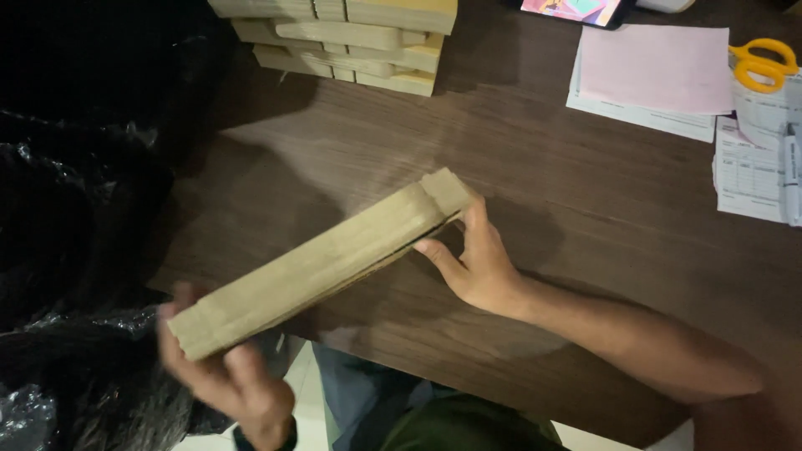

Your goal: Folding cardboard box flaps and stacking them in a workspace.

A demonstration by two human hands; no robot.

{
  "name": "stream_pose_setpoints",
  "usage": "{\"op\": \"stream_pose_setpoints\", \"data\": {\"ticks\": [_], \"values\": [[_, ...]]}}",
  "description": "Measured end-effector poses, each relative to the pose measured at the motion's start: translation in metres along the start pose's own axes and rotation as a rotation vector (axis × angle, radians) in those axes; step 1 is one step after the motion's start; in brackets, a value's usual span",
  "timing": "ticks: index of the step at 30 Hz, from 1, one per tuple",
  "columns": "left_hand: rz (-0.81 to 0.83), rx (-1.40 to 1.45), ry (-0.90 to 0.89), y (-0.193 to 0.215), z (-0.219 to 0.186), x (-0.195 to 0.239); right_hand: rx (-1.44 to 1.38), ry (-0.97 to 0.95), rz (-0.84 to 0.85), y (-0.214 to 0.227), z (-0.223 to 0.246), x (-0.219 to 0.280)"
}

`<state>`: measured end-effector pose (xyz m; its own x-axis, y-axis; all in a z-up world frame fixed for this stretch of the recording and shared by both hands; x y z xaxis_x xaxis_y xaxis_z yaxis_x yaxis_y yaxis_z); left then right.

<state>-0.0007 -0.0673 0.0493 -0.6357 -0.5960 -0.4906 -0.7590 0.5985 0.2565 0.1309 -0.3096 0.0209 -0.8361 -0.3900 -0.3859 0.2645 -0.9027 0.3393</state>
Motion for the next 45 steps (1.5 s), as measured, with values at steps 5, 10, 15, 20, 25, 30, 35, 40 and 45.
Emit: {"op": "stream_pose_setpoints", "data": {"ticks": [5, 10, 15, 20, 25, 30, 35, 40, 45], "values": [[-0.049, 0.114, -0.302, -0.014, -0.042, -0.033, 0.002, 0.019, -0.03, -0.001, 0.001, 0.0], [-0.282, -0.114, 0.005, -0.021, -0.03, -0.049, 0.043, -0.013, 0.008, -0.003, -0.005, 0.001], [-0.331, -0.175, -0.01, -0.02, -0.013, -0.054, -0.011, 0.164, -0.043, -0.003, 0.011, -0.009], [-0.347, -0.132, -0.036, -0.019, -0.007, -0.053, -0.004, 0.372, -0.184, 0.006, 0.046, -0.022], [-0.277, -0.075, -0.017, -0.036, -0.06, -0.048, 0.081, 0.284, -0.083, 0.005, 0.104, -0.031], [-0.142, -0.199, -0.015, -0.022, -0.04, -0.05, 0.111, 0.274, -0.053, 0.007, 0.094, -0.032], [-0.213, -0.159, -0.143, -0.013, 0.014, -0.066, 0.128, 0.361, -0.038, 0.019, 0.08, -0.044], [0.027, -0.836, 0.085, 0.028, 0.056, -0.074, 0.086, 0.329, 0.045, 0.042, 0.126, -0.033], [0.312, -0.29, 0.371, 0.065, 0.035, -0.024, 0.042, 0.207, 0.27, 0.068, 0.171, 0.02]]}}
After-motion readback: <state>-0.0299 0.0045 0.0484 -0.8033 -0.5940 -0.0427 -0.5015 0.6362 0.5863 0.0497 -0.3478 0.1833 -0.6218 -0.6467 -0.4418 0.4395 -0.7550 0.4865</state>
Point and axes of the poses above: each hand's wrist, its own x-axis away from the middle knuckle, its own y-axis out of the back of the hand, z = x × y, the point moved 1 cm from there along -x, towards the middle knuckle, and after that the axes turned 5 degrees about y, right-handed, at the moved point
